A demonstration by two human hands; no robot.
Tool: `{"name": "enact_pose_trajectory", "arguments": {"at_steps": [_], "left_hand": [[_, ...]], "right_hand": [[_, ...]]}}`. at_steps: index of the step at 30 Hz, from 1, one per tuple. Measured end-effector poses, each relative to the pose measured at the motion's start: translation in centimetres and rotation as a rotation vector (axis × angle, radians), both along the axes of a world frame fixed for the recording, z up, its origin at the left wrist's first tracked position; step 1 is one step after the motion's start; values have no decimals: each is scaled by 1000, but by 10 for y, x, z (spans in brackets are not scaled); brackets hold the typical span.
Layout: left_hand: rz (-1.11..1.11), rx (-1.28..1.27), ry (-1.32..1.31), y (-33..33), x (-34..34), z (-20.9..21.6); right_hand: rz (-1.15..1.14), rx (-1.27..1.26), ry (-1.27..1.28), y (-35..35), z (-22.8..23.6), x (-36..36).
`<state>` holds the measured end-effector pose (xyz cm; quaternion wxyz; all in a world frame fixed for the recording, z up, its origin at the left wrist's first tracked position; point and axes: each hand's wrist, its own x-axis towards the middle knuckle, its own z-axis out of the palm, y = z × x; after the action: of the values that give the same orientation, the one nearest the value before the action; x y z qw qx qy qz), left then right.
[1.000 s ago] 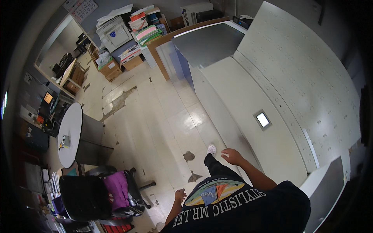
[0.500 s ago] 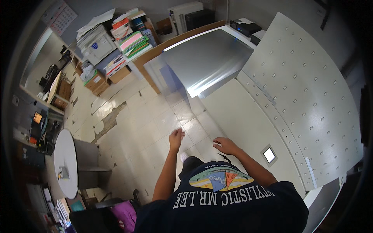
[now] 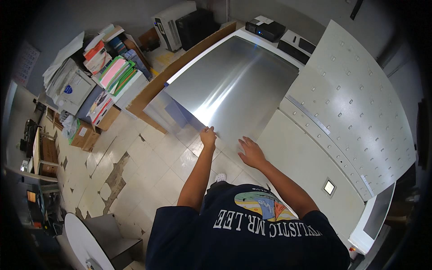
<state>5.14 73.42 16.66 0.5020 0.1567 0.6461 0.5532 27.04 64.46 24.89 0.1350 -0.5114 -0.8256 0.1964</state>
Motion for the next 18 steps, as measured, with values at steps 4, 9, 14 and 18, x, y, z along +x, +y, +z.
{"name": "enact_pose_trajectory", "arguments": {"at_steps": [4,9,14,18], "left_hand": [[11,-49,-15,-3,6,-11],[168,-99,-199,-2,21,-16],[100,-106,-17,4,31,-8],[196,-80,-252,11,33,-16]], "right_hand": [[-92,16,-104,20,-15,-29],[-149,-43,-180,24,-22,-39],[-142,-58,-193,24,-24,-35],[-113,-29,-193,25,-23,-35]]}}
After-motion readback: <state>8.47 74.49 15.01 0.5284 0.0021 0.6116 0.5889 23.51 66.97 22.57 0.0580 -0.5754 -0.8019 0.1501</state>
